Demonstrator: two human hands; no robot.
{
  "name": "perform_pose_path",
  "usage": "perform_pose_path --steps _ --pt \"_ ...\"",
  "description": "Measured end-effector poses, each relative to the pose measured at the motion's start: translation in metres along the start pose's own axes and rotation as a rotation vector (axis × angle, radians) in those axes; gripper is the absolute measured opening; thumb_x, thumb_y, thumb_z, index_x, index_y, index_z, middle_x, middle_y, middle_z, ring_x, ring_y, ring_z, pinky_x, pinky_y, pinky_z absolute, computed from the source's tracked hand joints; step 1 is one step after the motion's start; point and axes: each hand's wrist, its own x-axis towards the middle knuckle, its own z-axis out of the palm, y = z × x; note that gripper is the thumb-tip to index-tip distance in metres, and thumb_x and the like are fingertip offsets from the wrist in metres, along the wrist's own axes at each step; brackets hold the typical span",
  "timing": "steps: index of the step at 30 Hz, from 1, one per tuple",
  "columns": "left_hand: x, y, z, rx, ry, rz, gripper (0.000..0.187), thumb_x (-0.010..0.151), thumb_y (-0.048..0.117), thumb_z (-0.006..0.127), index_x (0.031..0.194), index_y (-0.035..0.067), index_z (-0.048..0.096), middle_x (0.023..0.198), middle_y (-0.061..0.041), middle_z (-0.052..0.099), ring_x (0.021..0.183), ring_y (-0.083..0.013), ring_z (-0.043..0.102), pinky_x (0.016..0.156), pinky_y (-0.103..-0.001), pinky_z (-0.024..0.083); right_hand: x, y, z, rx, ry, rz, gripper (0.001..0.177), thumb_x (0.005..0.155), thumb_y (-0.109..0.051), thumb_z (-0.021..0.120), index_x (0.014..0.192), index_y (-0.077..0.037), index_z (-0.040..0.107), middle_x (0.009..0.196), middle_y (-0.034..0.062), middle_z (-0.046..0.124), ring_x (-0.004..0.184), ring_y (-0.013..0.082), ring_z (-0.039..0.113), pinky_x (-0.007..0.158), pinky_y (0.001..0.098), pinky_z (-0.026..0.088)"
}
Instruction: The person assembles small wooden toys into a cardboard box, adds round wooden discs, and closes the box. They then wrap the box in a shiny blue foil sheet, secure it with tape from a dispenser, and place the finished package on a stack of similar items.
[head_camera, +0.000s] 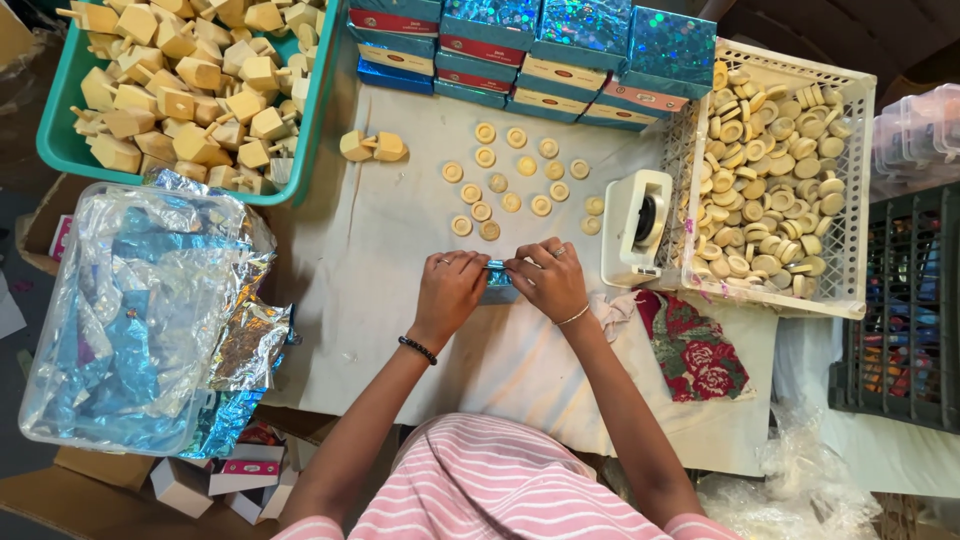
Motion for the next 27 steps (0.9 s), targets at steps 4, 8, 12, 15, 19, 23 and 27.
perform_pose_path --steps 4,8,12,15,19,23,27 --pt "-0.005 -0.007 -0.003 -0.021 -0.002 -0.05 0.018 0.09 0.012 0.07 0.107 0.01 0.071 0.104 -0.006 0.073 0.103 -0.0246 0.068 0.095 -0.043 0.046 -0.001 0.0 0.003 -0.008 -0.001 0.001 0.013 0.08 -0.022 0.083 0.092 -0.021 0.08 0.099 -0.008 0.067 0.091 0.0172 0.058 0.077 0.0381 0.042" --pt "-0.007 -0.01 -0.001 -0.043 0.013 -0.051 0.017 0.09 0.011 0.07 0.107 0.009 0.071 0.103 -0.006 0.073 0.103 -0.0255 0.068 0.095 -0.043 0.047 0.0 -0.001 0.003 -0.012 0.01 -0.002 0.012 0.08 -0.021 0.083 0.092 -0.021 0.08 0.097 -0.0081 0.066 0.091 0.0181 0.058 0.077 0.0381 0.041" --pt "-0.006 -0.007 -0.002 -0.011 0.002 -0.065 0.017 0.09 0.009 0.068 0.106 0.01 0.072 0.101 -0.004 0.073 0.099 -0.0242 0.068 0.095 -0.042 0.046 -0.001 -0.001 0.004 -0.019 0.011 0.012 0.011 0.081 -0.02 0.083 0.091 -0.02 0.079 0.096 -0.0072 0.066 0.09 0.0183 0.058 0.078 0.0381 0.042" --pt "-0.006 -0.006 -0.002 0.004 -0.006 -0.077 0.017 0.089 0.007 0.067 0.105 0.01 0.072 0.099 -0.004 0.074 0.096 -0.0234 0.068 0.094 -0.043 0.045 -0.001 -0.001 0.007 -0.023 0.016 0.018 0.012 0.081 -0.019 0.083 0.092 -0.02 0.079 0.096 -0.0068 0.066 0.09 0.0183 0.059 0.078 0.0379 0.042" --pt "-0.01 -0.008 0.003 0.053 0.011 -0.077 0.015 0.091 0.006 0.065 0.104 0.011 0.073 0.095 -0.003 0.072 0.095 -0.0233 0.067 0.097 -0.042 0.046 -0.003 0.0 0.01 -0.033 0.017 0.027 0.013 0.081 -0.018 0.082 0.094 -0.02 0.08 0.096 -0.007 0.066 0.091 0.0181 0.059 0.078 0.0375 0.042" --pt "-0.005 -0.007 -0.002 0.039 0.037 -0.065 0.017 0.09 0.006 0.065 0.104 0.01 0.073 0.094 -0.003 0.072 0.094 -0.0237 0.066 0.098 -0.041 0.046 -0.004 -0.001 0.011 -0.031 0.022 0.034 0.013 0.08 -0.018 0.082 0.093 -0.02 0.079 0.096 -0.0064 0.066 0.091 0.0185 0.059 0.078 0.0377 0.042" --pt "0.008 -0.006 -0.021 -0.076 -0.037 -0.084 0.022 0.088 0.013 0.072 0.109 0.007 0.071 0.104 -0.008 0.072 0.102 -0.028 0.066 0.094 -0.043 0.046 -0.006 0.001 0.011 -0.029 0.02 0.017 0.013 0.081 -0.018 0.081 0.094 -0.019 0.079 0.097 -0.0055 0.066 0.091 0.0188 0.059 0.078 0.0381 0.042"
